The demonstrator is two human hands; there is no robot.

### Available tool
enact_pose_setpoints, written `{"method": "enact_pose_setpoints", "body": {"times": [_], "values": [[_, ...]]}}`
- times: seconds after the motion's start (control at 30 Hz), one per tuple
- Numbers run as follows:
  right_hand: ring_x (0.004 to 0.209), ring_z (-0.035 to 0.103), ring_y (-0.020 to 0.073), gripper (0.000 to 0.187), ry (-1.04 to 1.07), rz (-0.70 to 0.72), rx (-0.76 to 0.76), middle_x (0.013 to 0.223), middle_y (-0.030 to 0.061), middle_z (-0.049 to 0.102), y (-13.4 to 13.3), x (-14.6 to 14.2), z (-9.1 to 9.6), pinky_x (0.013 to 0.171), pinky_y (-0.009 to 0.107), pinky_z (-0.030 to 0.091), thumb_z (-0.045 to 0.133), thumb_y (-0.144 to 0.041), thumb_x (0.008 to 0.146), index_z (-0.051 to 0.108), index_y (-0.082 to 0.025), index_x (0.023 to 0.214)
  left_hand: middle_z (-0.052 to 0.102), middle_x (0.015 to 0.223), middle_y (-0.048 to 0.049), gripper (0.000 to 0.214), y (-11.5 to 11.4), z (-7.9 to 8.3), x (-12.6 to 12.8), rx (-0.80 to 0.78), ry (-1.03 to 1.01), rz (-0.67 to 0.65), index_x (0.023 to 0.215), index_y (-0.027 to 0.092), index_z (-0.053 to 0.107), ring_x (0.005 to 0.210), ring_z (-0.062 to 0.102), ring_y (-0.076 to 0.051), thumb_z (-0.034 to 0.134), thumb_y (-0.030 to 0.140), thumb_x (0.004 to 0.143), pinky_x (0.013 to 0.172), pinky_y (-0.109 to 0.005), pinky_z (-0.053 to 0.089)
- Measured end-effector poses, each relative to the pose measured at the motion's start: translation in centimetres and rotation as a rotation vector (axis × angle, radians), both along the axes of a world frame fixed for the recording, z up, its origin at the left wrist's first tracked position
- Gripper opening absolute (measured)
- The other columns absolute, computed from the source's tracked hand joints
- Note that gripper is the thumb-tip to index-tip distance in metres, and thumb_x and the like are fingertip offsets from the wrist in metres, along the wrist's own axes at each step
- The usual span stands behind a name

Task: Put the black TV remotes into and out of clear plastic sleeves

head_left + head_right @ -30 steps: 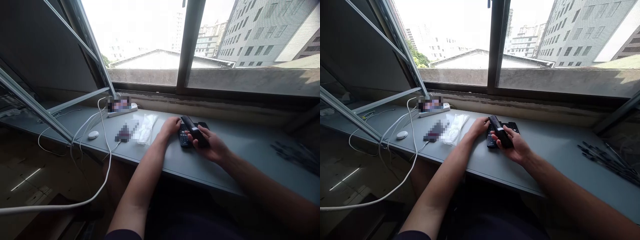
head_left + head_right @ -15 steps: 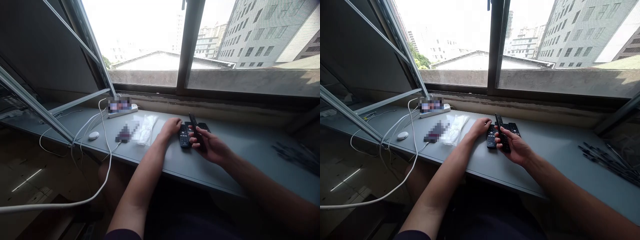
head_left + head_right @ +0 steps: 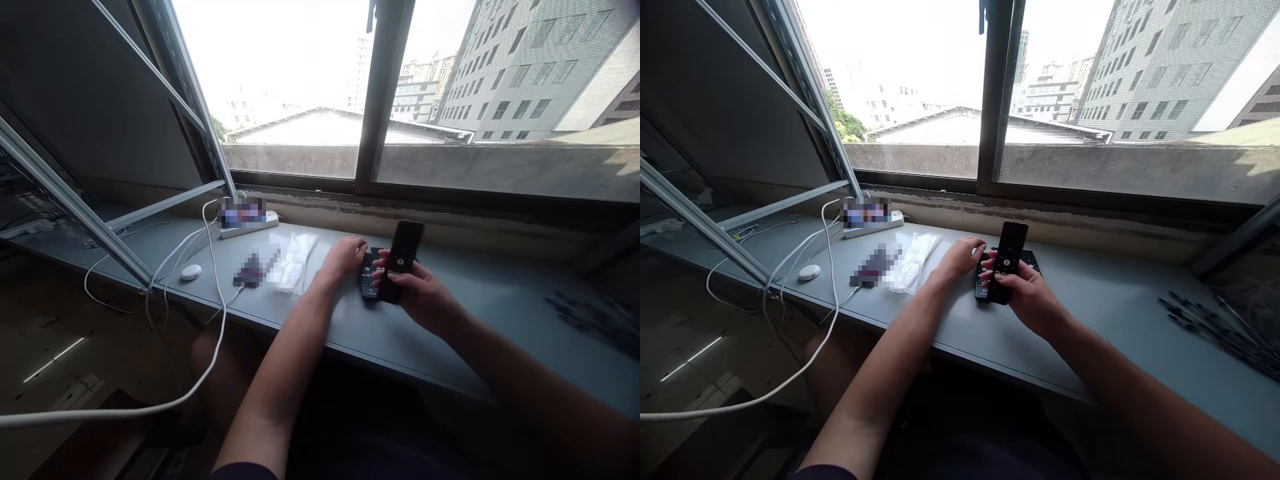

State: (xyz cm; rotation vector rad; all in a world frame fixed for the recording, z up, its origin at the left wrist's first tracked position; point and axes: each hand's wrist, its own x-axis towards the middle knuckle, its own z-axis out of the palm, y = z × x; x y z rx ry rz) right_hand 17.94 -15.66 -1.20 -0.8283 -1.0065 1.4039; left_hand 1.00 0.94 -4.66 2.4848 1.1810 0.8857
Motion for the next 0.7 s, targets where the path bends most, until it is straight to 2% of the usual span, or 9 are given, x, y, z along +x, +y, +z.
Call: {"method": "enact_pose_setpoints", "body": {"times": [0.07,0.13,0.2,0.3,0.4,0.5,0.57,0.7], "values": [[0.114,0.078,0.0264,0.042,-0.072,-0.026,0.102,0.133,0.0045,0.083,0.10,-0.06,-0.29,0.110,0.049,0.061,0.098,-0.034,0.088,0.082,-0.032,0.126,0.083,0.120,-0.0104,0.031,0.26,-0.28,0.05,-0.009,0.006,0.002,0.107,0.025,0.081,0.115,0.076,-0.027,0.052,0.030,0.113,0.106,-0.040,0.058],[0.122,0.078,0.0284,0.046,-0.155,-0.054,0.170,0.136,0.0053,0.084,0.16,-0.09,-0.52,0.116,0.053,0.058,0.100,-0.041,0.088,0.079,-0.033,0.128,0.083,0.119,-0.0108,0.031,0.46,-0.43,0.03,-0.014,0.012,0.008,0.106,0.024,0.081,0.115,0.076,-0.027,0.052,0.030,0.113,0.106,-0.039,0.058],[0.127,0.077,0.0303,0.046,-0.231,-0.091,0.204,0.134,0.0066,0.085,0.19,-0.03,-0.69,0.119,0.056,0.057,0.101,-0.046,0.089,0.079,-0.033,0.127,0.083,0.119,-0.0111,0.032,0.50,-0.42,-0.04,-0.017,0.022,0.014,0.108,0.023,0.082,0.115,0.076,-0.027,0.052,0.031,0.113,0.106,-0.038,0.057],[0.135,0.073,0.0323,0.035,-0.297,-0.130,0.249,0.142,0.0069,0.082,0.24,0.23,-0.94,0.119,0.055,0.056,0.100,-0.047,0.089,0.082,-0.032,0.115,0.083,0.121,-0.0113,0.033,0.33,-0.19,-0.10,-0.015,0.030,0.014,0.112,0.022,0.083,0.115,0.076,-0.027,0.051,0.031,0.114,0.105,-0.037,0.057],[0.139,0.071,0.0338,0.029,-0.322,-0.099,0.307,0.149,0.0055,0.078,0.29,0.55,-1.06,0.119,0.053,0.057,0.103,-0.046,0.085,0.086,-0.032,0.105,0.084,0.121,-0.0113,0.034,0.13,0.01,-0.05,-0.012,0.029,0.012,0.112,0.022,0.083,0.115,0.075,-0.027,0.051,0.031,0.114,0.106,-0.036,0.057],[0.145,0.067,0.0363,0.031,-0.346,-0.070,0.375,0.144,0.0068,0.080,0.21,0.68,-0.88,0.122,0.053,0.055,0.105,-0.049,0.081,0.090,-0.033,0.104,0.084,0.120,-0.0111,0.035,0.14,-0.03,0.02,-0.013,0.013,0.001,0.110,0.022,0.084,0.114,0.075,-0.027,0.051,0.033,0.114,0.106,-0.037,0.057],[0.146,0.067,0.0375,0.033,-0.368,-0.076,0.356,0.141,0.0071,0.082,0.10,0.63,-0.71,0.125,0.055,0.053,0.104,-0.051,0.082,0.092,-0.034,0.107,0.084,0.118,-0.0115,0.035,0.23,-0.15,0.05,-0.012,-0.013,-0.011,0.109,0.022,0.084,0.114,0.076,-0.028,0.051,0.033,0.113,0.105,-0.039,0.058],[0.130,0.078,0.0367,0.048,-0.308,-0.071,0.132,0.127,0.0074,0.087,0.02,0.28,-0.54,0.118,0.057,0.060,0.103,-0.054,0.083,0.090,-0.032,0.123,0.082,0.120,-0.0126,0.032,0.30,-0.19,0.17,0.019,-0.111,-0.023,0.111,0.021,0.083,0.117,0.075,-0.028,0.053,0.032,0.113,0.108,-0.040,0.057]]}}
